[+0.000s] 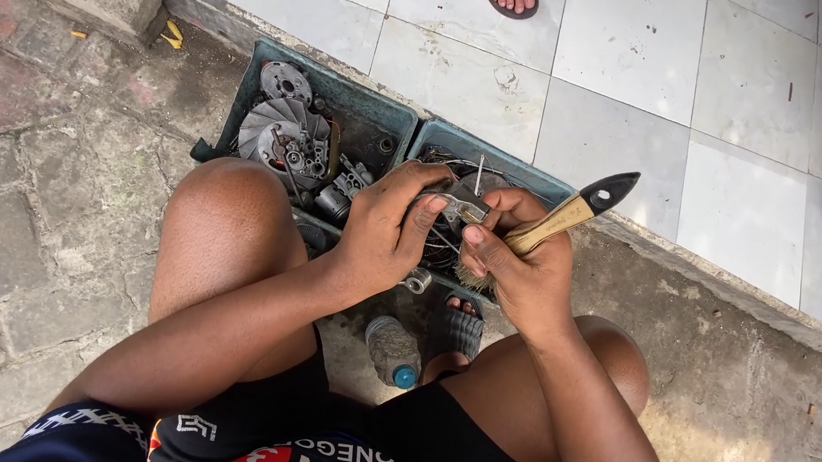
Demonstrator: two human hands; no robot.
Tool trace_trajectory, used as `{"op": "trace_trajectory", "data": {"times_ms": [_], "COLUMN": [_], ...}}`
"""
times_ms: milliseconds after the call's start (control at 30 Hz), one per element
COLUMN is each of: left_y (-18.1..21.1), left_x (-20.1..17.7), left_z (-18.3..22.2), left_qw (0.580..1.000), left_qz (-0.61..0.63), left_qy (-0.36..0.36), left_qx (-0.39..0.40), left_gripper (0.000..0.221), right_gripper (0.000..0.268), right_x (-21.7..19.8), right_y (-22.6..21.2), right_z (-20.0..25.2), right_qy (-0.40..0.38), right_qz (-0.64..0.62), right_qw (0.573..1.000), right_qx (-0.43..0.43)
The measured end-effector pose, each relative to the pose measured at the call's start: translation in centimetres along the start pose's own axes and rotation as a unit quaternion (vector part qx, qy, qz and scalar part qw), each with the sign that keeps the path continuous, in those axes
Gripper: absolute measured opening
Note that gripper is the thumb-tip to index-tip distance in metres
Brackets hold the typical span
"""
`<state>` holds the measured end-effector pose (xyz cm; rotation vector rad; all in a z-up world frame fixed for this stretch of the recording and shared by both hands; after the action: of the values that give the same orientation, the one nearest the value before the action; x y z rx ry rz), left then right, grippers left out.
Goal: Cleaning motorcycle brake shoes by scrubbing them with a brush and applying cleaning liquid.
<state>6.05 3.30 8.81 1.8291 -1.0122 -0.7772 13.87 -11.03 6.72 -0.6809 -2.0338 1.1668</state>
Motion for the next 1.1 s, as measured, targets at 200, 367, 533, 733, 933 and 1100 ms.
{"op": "trace_trajectory", "data": {"times_ms": [200,367,533,733,933,1100], "left_y": [0.6,0.3,0.9,0.4,2.3,2.0], "left_x": [0.2,0.2,-0.6,-1.1,-1.3,-0.4], "left_z": [0.3,0.8,0.8,1.1,0.8,1.0], "left_qw": [0.999,0.998,0.994,0.99,0.986,0.981], "left_qz": [-0.029,-0.03,-0.044,-0.048,-0.052,-0.07], "left_qy": [-0.005,0.0,0.027,0.031,0.017,-0.013], "left_qx": [0.028,0.053,0.094,0.126,0.159,0.179], "left_gripper": [0.024,0.024,0.024,0.027,0.033,0.035], "right_gripper": [0.018,0.022,0.025,0.03,0.033,0.034], "right_x": [0.6,0.2,0.2,0.8,2.0,2.5], "right_y": [-0.2,0.0,-2.7,-4.4,-5.2,-5.6], "right_z": [0.0,0.4,-0.3,-0.6,-0.4,-0.7], "right_qy": [-0.037,-0.051,-0.064,-0.096,-0.135,-0.16], "right_qz": [-0.004,-0.027,0.138,0.145,0.144,0.196], "right_qw": [0.999,0.998,0.985,0.977,0.97,0.953], "right_qx": [-0.025,-0.033,-0.077,-0.119,-0.142,-0.167]}}
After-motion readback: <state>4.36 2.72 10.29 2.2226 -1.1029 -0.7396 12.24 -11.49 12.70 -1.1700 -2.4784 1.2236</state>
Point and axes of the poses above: each hand's wrist, its own z-axis away from the middle knuckle, its own x-axis out of the palm, y = z × x, the point moved 10 cm from there along -z, towards the middle knuckle, and after that the axes turned 9 degrees about -x, right-handed, at the moved point
